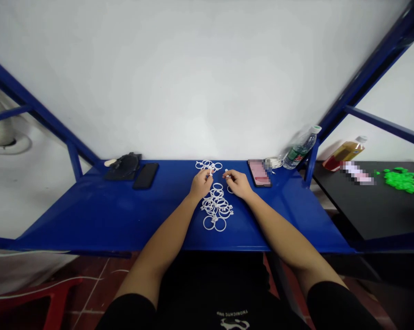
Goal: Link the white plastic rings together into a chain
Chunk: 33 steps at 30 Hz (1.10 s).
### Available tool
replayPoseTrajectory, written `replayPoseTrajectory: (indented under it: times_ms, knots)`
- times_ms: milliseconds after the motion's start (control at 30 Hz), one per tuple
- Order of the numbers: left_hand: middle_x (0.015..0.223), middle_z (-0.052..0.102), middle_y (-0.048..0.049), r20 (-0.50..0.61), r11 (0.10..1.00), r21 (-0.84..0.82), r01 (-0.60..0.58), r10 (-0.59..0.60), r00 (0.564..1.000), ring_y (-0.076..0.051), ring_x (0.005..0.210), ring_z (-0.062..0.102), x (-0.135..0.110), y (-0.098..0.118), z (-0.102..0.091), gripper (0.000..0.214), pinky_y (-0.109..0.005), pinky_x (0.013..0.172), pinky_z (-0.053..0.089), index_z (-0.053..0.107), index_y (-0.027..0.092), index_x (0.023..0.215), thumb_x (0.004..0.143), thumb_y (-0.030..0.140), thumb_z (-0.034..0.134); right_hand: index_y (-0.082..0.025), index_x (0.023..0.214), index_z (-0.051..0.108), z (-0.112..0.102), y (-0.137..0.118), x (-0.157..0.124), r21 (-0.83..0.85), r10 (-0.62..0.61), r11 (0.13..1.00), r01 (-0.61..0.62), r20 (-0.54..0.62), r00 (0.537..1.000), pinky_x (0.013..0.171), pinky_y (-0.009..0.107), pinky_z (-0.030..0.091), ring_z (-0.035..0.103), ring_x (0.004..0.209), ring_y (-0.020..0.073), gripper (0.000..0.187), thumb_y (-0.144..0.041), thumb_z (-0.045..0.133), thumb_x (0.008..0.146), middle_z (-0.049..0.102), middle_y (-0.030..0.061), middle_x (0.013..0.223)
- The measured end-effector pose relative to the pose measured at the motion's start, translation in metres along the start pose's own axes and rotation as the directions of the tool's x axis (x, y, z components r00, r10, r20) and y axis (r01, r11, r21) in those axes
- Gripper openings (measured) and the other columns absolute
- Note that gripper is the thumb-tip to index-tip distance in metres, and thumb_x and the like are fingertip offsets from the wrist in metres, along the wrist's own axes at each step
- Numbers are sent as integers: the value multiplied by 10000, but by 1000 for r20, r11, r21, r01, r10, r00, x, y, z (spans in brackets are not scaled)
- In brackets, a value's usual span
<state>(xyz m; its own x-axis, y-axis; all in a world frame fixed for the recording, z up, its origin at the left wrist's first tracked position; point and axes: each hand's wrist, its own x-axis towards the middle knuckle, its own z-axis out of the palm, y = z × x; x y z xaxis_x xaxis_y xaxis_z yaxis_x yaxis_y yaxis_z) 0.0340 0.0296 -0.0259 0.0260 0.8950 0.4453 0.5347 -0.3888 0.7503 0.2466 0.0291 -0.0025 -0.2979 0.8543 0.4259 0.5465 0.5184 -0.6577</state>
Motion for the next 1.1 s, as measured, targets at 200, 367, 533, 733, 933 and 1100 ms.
replayPoseTrajectory:
  times_ms: [200, 367, 533, 733, 933, 1100]
  knots:
    - [959, 690, -31, 32, 999, 27, -19, 18, 999, -150, 737, 614, -1, 5, -2, 299, -282, 791, 523, 726, 179, 1063, 885, 106, 497, -199, 958, 740, 1, 3, 1, 55, -30, 998, 29, 26, 999, 823, 289, 535, 721, 832, 189, 273, -159, 485, 869, 782, 35, 910]
    - [1020, 709, -50, 62, 997, 49, -62, 59, 996, -185, 900, 662, 1, 9, -5, 318, -309, 904, 529, 718, 184, 1053, 884, 84, 469, -201, 864, 743, -1, 3, 3, 15, -9, 1000, 9, 38, 999, 820, 295, 537, 706, 795, 192, 307, -135, 444, 854, 764, 35, 852]
    - [1096, 726, -68, 85, 996, 31, -78, 75, 993, -207, 1052, 682, 0, 11, -6, 345, -325, 986, 525, 729, 187, 1089, 919, 98, 442, -210, 845, 716, -3, -3, -1, -5, -21, 1000, 21, 9, 1000, 822, 297, 539, 701, 781, 191, 298, -115, 434, 851, 764, 31, 848]
    - [1117, 767, -59, 55, 999, 3, -53, 53, 997, -201, 1022, 711, 0, 10, -9, 339, -323, 966, 543, 751, 195, 1098, 955, 125, 452, -242, 1357, 621, -5, -18, -9, 20, -173, 985, 172, 209, 963, 901, 295, 546, 747, 974, 183, 510, -87, 433, 908, 791, 25, 1141]
    - [1084, 793, -47, 71, 997, 52, -56, 53, 996, -192, 988, 721, 2, 11, -9, 260, -313, 932, 546, 771, 220, 942, 953, 161, 518, -224, 1298, 678, -7, -16, -7, 1, -151, 988, 153, 188, 971, 873, 298, 559, 755, 938, 188, 438, -132, 480, 918, 803, 30, 1042]
    - [1042, 795, -52, 198, 986, 144, -82, 53, 979, -195, 926, 712, 2, 9, -8, 246, -298, 846, 534, 777, 234, 930, 997, 250, 541, -198, 1218, 728, -17, -3, 1, -65, -105, 992, 112, 108, 989, 908, 330, 558, 742, 955, 210, 405, -134, 486, 899, 798, 61, 1051]
